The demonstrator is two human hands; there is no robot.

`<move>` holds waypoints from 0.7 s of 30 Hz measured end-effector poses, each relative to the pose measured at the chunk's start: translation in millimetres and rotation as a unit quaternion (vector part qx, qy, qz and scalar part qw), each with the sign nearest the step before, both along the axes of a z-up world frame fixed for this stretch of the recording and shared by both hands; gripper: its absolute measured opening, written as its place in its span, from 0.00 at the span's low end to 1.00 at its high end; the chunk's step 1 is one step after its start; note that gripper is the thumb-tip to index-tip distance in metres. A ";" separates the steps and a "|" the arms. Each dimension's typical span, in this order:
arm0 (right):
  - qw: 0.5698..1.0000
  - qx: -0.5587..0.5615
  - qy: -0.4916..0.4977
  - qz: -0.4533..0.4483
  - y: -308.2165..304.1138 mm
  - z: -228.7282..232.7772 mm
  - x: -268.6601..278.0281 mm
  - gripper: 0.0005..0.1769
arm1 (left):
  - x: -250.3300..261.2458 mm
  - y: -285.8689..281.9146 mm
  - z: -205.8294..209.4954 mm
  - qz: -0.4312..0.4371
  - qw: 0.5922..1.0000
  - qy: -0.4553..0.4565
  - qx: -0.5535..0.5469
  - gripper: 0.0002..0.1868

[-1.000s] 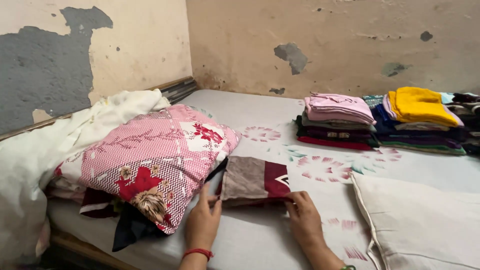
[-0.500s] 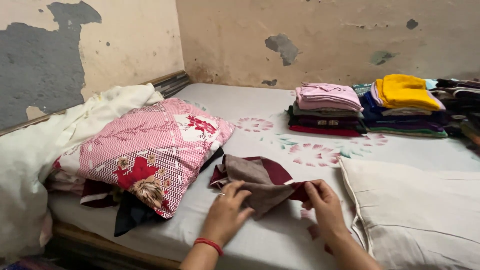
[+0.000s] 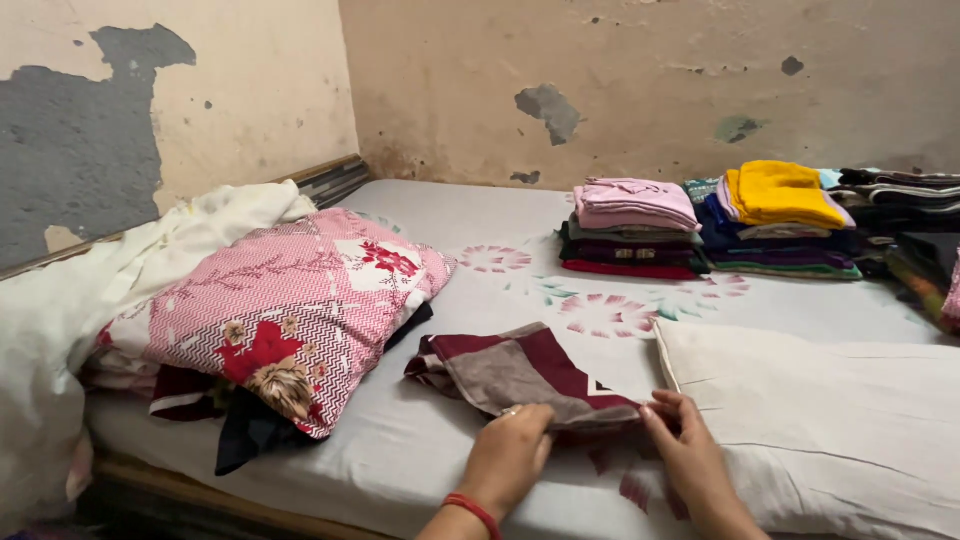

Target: The person places a pillow inside a patterned pillowcase, then folds the excess fabric over the pillow to create a neat, compact bundle. The person smooths and adjusts the folded edges to ensure a tidy appearance.

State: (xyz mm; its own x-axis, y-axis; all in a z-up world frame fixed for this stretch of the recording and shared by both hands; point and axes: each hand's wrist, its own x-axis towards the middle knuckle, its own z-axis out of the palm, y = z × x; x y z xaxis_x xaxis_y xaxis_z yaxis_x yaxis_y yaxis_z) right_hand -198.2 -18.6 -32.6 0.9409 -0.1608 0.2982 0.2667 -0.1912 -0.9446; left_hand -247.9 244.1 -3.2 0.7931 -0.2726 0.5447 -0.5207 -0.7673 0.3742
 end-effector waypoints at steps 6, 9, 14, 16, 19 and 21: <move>0.995 -0.032 -0.022 0.092 16.1 17.2 -18.0 0.23 | -11.6 -27.5 14.1 0.004 0.995 -0.091 0.028 0.54; 0.978 -0.012 -0.138 0.158 46.1 46.5 -21.0 0.25 | 16.5 -39.6 18.9 0.063 0.994 0.008 0.083 0.30; 0.986 0.054 -0.156 0.015 77.8 76.9 -18.6 0.33 | 77.8 -17.5 83.4 0.099 0.978 0.018 -0.184 0.14; 0.987 0.086 -0.132 0.017 87.8 73.6 -15.2 0.36 | 87.2 -3.6 114.3 0.026 0.951 0.019 -0.309 0.12; 0.999 0.029 -0.035 0.021 110.0 62.4 -15.2 0.44 | 87.0 5.0 154.8 -0.095 0.881 0.071 -0.458 0.09; 0.998 -0.014 -0.047 0.045 133.3 64.4 -12.4 0.49 | 79.3 5.7 175.5 -0.127 0.823 0.147 -0.533 0.11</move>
State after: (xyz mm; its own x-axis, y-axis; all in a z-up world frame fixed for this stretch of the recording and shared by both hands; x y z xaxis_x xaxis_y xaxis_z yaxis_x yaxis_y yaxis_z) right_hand -210.6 114.7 31.8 0.9189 -0.0669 0.3887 0.3710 -0.1875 -0.9095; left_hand -168.6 249.7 172.4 0.9248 0.0583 0.3760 -0.3799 0.1995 0.9033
